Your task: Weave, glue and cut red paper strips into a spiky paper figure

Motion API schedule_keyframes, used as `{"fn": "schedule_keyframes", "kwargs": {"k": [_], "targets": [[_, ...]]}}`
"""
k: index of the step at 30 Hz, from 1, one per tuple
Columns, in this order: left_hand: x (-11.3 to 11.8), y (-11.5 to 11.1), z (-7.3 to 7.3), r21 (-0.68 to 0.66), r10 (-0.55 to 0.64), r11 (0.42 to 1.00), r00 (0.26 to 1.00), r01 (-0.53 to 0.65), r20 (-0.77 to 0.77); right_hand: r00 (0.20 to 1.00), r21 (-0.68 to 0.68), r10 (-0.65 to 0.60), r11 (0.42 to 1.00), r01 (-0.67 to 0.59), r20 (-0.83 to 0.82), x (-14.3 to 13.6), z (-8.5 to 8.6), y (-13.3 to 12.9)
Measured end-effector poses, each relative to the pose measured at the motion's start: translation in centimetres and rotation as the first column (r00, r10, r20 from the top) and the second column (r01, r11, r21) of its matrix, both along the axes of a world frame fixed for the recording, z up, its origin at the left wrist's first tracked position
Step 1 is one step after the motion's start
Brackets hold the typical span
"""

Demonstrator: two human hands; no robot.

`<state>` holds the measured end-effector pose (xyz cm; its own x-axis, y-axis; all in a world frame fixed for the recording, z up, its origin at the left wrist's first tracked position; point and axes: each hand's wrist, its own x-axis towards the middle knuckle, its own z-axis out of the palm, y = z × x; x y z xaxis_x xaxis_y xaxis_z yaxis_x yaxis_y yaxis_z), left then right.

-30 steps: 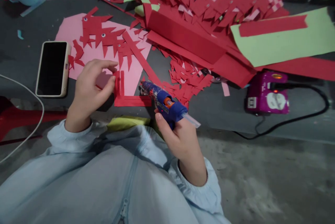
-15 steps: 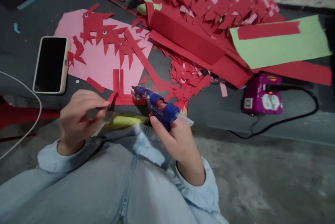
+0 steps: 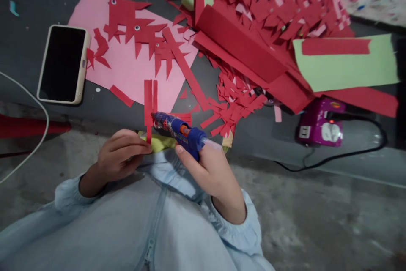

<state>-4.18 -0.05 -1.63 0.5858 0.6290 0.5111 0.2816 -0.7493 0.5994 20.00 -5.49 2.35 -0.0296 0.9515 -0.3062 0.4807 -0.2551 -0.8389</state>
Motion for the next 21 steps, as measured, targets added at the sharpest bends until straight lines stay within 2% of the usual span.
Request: {"fn": "schedule_keyframes", "kwargs": {"k": [21], "targets": [[0.0,-0.2,-0.6,-0.006,-0.036,0.999,0.998,0.036,0.048,0.984,-0.046,0.1,0.994,-0.094,0.147,0.1,1.3,0.9]]}}
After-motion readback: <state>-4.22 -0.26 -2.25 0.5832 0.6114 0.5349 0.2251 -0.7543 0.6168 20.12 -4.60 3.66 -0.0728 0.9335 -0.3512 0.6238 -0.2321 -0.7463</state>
